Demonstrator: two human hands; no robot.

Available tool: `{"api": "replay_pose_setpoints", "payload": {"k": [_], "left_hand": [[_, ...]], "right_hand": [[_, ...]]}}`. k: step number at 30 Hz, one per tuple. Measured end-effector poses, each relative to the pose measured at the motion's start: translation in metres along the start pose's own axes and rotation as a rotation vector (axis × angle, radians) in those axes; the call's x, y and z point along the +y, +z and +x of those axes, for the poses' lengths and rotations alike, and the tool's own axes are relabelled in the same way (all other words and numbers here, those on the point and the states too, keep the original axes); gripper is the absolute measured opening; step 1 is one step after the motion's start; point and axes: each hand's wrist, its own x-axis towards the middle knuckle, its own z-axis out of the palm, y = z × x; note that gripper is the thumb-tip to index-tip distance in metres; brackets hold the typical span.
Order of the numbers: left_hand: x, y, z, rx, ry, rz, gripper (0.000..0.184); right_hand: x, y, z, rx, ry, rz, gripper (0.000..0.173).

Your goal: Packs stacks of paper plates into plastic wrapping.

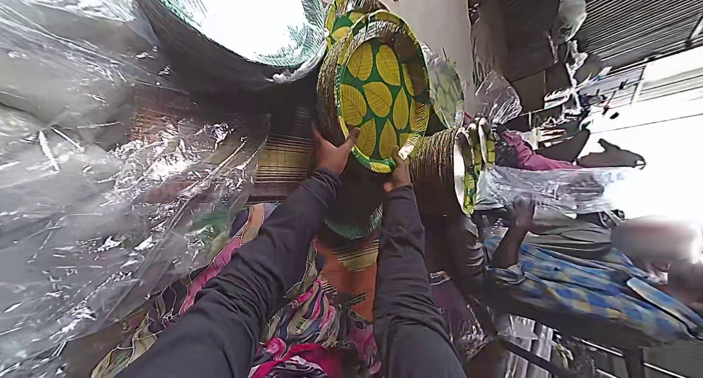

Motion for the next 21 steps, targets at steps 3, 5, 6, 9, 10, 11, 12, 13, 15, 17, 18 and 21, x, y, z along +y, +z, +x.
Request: {"api": "replay_pose_setpoints", "payload": {"k": [3, 5, 6, 9, 10, 11, 12, 13, 15, 17, 18, 21], "left_hand": [[0.011, -0.006, -0.004, -0.014, -0.090, 0.298, 0.089], [0.015, -0.012, -0.007, -0.074, -0.070, 0.425, 0.087], [0.016, -0.013, -0.009, -0.118, -0.029, 0.475, 0.088], [0.026, -0.012, -0.025, -0.181, 0.061, 0.673, 0.089], [0.026, -0.012, -0.027, -0.121, 0.085, 0.697, 0.091], [0.025, -0.013, -0.027, -0.044, 0.101, 0.693, 0.093], [0.023, -0.013, -0.027, 0.040, 0.105, 0.687, 0.093], [0.022, -0.013, -0.024, 0.102, 0.088, 0.670, 0.091], [0.018, -0.014, -0.014, 0.124, -0.014, 0.637, 0.094], [0.010, -0.017, -0.003, 0.074, -0.108, 0.599, 0.100], [0.002, -0.017, 0.000, 0.036, -0.140, 0.592, 0.101], [-0.012, -0.009, -0.002, -0.026, -0.132, 0.780, 0.087]], "right_hand": [[0.020, 0.000, -0.019, -0.043, 0.063, 0.160, 0.035], [0.026, -0.013, -0.038, -0.001, 0.019, 0.173, 0.042], [0.028, -0.023, -0.051, 0.024, 0.009, 0.178, 0.045], [0.037, -0.046, -0.088, 0.095, 0.045, 0.312, 0.040], [0.042, -0.048, -0.098, 0.120, 0.078, 0.332, 0.040], [0.050, -0.049, -0.109, 0.134, 0.124, 0.299, 0.042], [0.062, -0.052, -0.118, 0.145, 0.181, 0.228, 0.043], [0.076, -0.055, -0.124, 0.145, 0.241, 0.131, 0.044], [0.096, -0.061, -0.134, 0.169, 0.322, -0.072, 0.052], [0.098, -0.061, -0.140, 0.217, 0.312, -0.223, 0.065], [0.101, -0.063, -0.141, 0.244, 0.310, -0.257, 0.076], [0.109, -0.070, -0.146, 0.262, 0.332, -0.115, 0.084]]}}
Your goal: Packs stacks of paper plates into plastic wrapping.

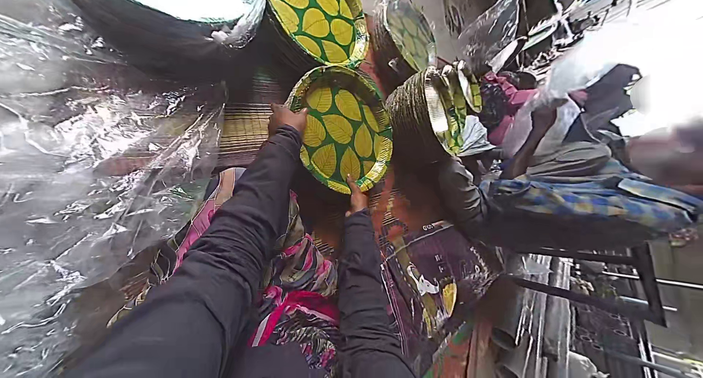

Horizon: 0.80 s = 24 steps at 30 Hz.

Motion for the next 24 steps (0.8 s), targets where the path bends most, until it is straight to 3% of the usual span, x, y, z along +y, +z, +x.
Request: {"api": "replay_pose_setpoints", "payload": {"k": [3, 7, 10, 13, 16, 18, 20, 22, 24], "left_hand": [[-0.001, 0.005, -0.012, -0.058, 0.044, 0.213, 0.068], [-0.012, 0.014, -0.036, -0.194, 0.132, 0.371, 0.068], [-0.021, 0.048, -0.060, -0.302, 0.231, 0.332, 0.068], [-0.025, 0.081, -0.108, -0.553, 0.356, 0.086, 0.056], [-0.039, 0.113, -0.149, -0.925, 0.404, -0.023, 0.056], [-0.065, 0.136, -0.147, -0.985, 0.485, 0.257, 0.071], [-0.080, 0.142, -0.150, -0.861, 0.534, 0.644, 0.071], [-0.085, 0.132, -0.152, -0.823, 0.565, 0.946, 0.061], [-0.109, 0.135, -0.134, -0.831, 0.599, 1.045, 0.060]], "right_hand": [[0.008, -0.011, -0.004, -0.060, 0.070, 0.214, 0.062], [0.023, -0.040, -0.024, -0.011, 0.141, 0.231, 0.056], [0.031, -0.097, -0.033, 0.075, 0.101, 0.234, 0.051], [0.046, -0.168, -0.026, 0.237, -0.021, 0.303, 0.051], [0.071, -0.231, -0.001, 0.414, 0.038, 0.267, 0.063], [0.096, -0.257, 0.017, 0.468, 0.166, 0.138, 0.084], [0.121, -0.259, 0.025, 0.460, 0.184, -0.057, 0.096], [0.148, -0.236, 0.019, 0.613, 0.042, -0.197, 0.088], [0.144, -0.217, -0.008, 0.877, -0.121, -0.262, 0.070]]}}
